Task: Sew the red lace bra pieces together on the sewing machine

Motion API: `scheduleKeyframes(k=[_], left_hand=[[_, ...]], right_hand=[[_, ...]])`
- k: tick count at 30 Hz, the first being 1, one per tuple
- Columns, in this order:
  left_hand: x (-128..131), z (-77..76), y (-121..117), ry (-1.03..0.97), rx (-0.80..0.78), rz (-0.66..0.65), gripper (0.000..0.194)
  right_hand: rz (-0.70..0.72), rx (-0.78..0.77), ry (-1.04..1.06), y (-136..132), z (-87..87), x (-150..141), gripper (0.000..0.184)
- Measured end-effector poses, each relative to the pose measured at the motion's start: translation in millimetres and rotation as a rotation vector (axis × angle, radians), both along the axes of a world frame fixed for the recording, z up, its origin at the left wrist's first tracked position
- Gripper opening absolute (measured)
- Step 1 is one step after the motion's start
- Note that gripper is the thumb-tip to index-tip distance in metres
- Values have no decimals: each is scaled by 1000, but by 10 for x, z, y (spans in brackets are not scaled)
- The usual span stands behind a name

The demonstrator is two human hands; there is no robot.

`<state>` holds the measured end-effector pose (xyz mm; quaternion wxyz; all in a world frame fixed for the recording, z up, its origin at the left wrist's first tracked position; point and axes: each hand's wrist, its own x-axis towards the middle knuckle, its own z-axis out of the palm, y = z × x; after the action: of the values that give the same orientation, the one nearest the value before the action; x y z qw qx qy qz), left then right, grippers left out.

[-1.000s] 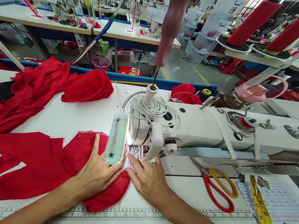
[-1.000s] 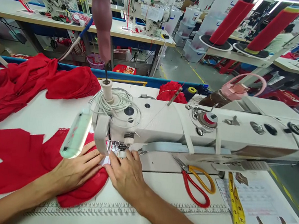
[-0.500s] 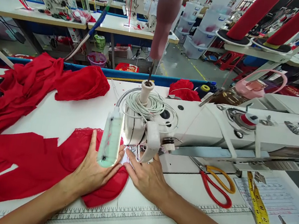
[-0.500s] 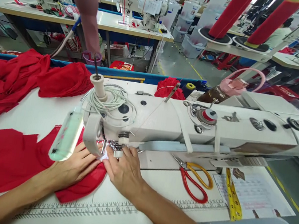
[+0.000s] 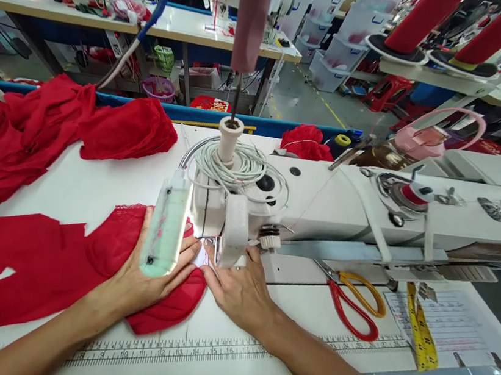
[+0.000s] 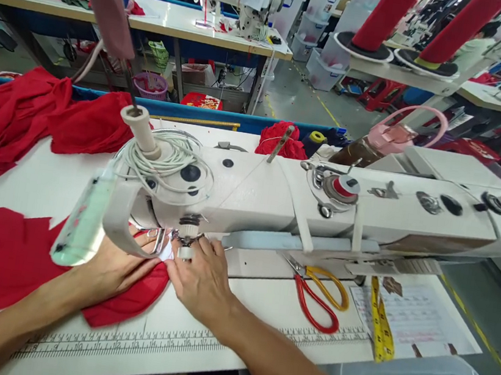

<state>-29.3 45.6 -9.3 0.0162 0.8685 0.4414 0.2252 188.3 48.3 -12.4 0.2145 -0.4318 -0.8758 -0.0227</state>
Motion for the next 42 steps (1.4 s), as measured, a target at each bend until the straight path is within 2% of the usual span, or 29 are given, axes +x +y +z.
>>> scheduleKeyframes(k=[3, 6, 9, 12, 15, 17, 20, 22, 24, 27, 34, 42], left_hand=[[-1, 21, 37, 58, -15, -42, 31], [17, 112, 51, 80, -20, -32, 28], [63, 267, -21, 90, -48, -31, 30], [162, 374, -229, 54, -95, -57, 41], [322, 339, -455, -1, -143, -40, 55], [441, 269, -513, -27, -117, 79, 59], [558, 217, -421, -127, -209, 326, 43], [558, 252, -301, -207, -320, 406, 29], [503, 319, -190, -262, -377, 423, 21], [393, 414, -78, -334, -433, 450, 25], [340, 486, -10, -416, -488, 420, 39], [390, 452, -77, -274, -301, 403, 31]], right_hand=[[12, 6, 46, 9, 8, 31, 27], [54, 6, 115, 11, 64, 107, 25], [254, 9, 103, 3, 150, 174, 29], [378, 103, 38, -13, 186, 159, 18], [363, 232, 40, -29, 160, 78, 25], [370, 248, 85, -39, 146, 30, 28], [346, 176, 193, -53, 151, 15, 24], [259, 117, 275, -52, 147, 42, 20], [135, 69, 329, -37, 119, 79, 18], [25, 25, 343, -5, 49, 110, 20], [43, -7, 266, -9, -12, 63, 19], [99, -72, 274, -48, 48, 64, 20]])
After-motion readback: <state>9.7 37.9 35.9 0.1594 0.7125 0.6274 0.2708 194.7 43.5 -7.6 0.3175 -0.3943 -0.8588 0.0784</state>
